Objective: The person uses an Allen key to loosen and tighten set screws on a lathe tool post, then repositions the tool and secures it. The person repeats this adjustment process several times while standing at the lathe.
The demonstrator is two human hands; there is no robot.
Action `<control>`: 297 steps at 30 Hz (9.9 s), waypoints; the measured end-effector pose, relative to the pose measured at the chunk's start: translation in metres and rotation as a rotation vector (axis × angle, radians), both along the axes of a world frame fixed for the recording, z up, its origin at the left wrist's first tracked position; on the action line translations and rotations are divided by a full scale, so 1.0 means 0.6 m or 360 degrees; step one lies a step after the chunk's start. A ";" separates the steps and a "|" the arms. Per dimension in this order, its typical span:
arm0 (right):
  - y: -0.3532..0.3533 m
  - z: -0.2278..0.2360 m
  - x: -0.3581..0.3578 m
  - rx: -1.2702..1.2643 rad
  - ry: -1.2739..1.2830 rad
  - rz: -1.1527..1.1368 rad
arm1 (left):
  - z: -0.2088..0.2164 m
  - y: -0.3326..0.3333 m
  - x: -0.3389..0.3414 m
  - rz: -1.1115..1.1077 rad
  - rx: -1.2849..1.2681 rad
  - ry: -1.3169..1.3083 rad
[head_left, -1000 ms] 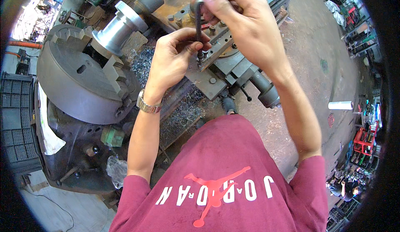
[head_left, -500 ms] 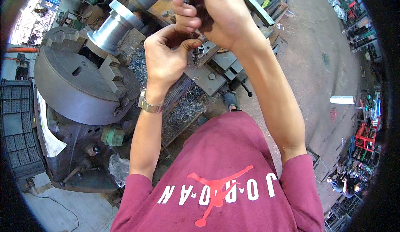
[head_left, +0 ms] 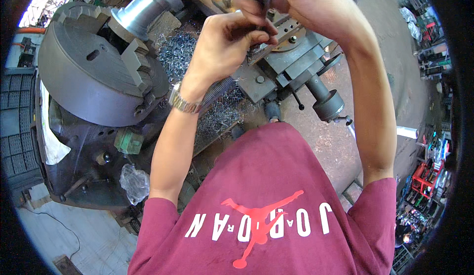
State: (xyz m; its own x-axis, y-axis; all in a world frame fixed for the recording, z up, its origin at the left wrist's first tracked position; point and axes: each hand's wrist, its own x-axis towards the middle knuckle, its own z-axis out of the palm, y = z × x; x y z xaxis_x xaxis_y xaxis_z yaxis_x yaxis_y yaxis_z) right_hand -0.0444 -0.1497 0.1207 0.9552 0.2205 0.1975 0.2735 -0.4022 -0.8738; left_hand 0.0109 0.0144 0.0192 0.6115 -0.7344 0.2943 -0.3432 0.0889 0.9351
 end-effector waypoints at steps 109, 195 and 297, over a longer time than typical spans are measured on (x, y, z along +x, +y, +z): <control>0.103 -0.042 -0.002 -0.2008 -0.1324 -0.1250 | -0.013 -0.008 -0.006 0.0600 -0.0043 -0.0512; 0.065 -0.047 0.006 0.1460 -0.0318 -0.0329 | -0.006 0.033 0.002 0.0171 -0.0146 0.0038; 0.072 -0.077 0.001 0.1953 -0.0343 0.0197 | -0.030 -0.004 -0.031 0.0529 -0.0172 -0.0274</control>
